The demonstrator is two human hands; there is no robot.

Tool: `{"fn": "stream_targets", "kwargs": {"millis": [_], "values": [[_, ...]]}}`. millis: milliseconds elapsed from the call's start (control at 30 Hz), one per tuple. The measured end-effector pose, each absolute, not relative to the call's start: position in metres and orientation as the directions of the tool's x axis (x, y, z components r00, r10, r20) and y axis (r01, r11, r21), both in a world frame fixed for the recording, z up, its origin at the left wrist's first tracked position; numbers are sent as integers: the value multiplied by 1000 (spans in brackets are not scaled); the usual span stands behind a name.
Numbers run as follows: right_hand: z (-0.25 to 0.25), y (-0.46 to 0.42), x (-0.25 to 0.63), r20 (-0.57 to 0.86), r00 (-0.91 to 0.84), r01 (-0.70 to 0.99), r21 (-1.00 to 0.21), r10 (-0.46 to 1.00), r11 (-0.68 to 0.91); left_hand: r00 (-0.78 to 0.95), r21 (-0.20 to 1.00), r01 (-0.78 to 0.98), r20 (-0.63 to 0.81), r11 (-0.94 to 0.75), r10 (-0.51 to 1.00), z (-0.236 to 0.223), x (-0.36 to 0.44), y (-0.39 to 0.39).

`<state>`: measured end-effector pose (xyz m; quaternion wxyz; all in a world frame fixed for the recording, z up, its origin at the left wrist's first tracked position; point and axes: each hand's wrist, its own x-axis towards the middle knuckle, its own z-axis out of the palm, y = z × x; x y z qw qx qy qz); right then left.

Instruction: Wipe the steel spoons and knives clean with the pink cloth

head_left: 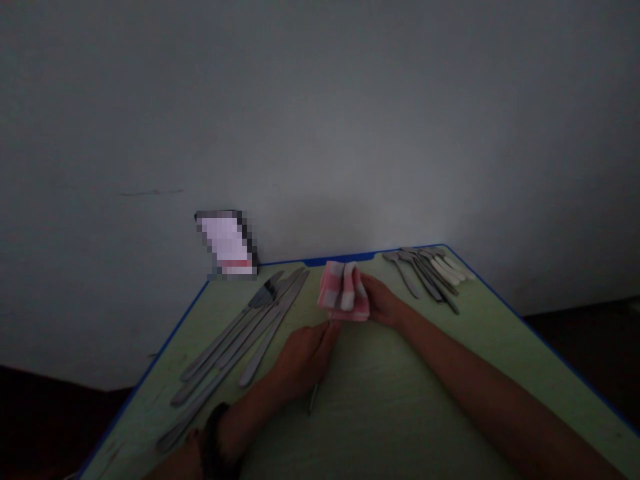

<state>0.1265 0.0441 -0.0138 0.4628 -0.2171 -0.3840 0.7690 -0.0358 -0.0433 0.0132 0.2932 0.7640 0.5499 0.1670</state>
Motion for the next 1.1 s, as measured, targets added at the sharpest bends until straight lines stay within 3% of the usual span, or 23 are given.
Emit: {"fn": "stream_targets", "kwargs": {"millis": [233,433,567,700,1000,1100], "values": [[-13,42,127,53,-535,-499,-825,843,-265,372,566,781,-79,-266,925,14,-36,-43],[-17,44,124,16,-506,-448,-859,863,-247,483,385,811,-14,-442,875,3,-40,-42],[-27,48,123,19,-484,-399,-894,875,-201,448,324,852,-46,-411,893,0,-38,-43],[-34,52,123,57,-408,-353,-930,911,-100,463,221,871,-71,-439,884,2,-34,-43],[-28,50,122,138,-287,-260,-964,948,62,500,108,866,-142,-489,854,6,-32,-46],[-22,48,123,109,-182,-253,-966,977,61,473,122,880,-138,-459,870,7,-30,-48]]}}
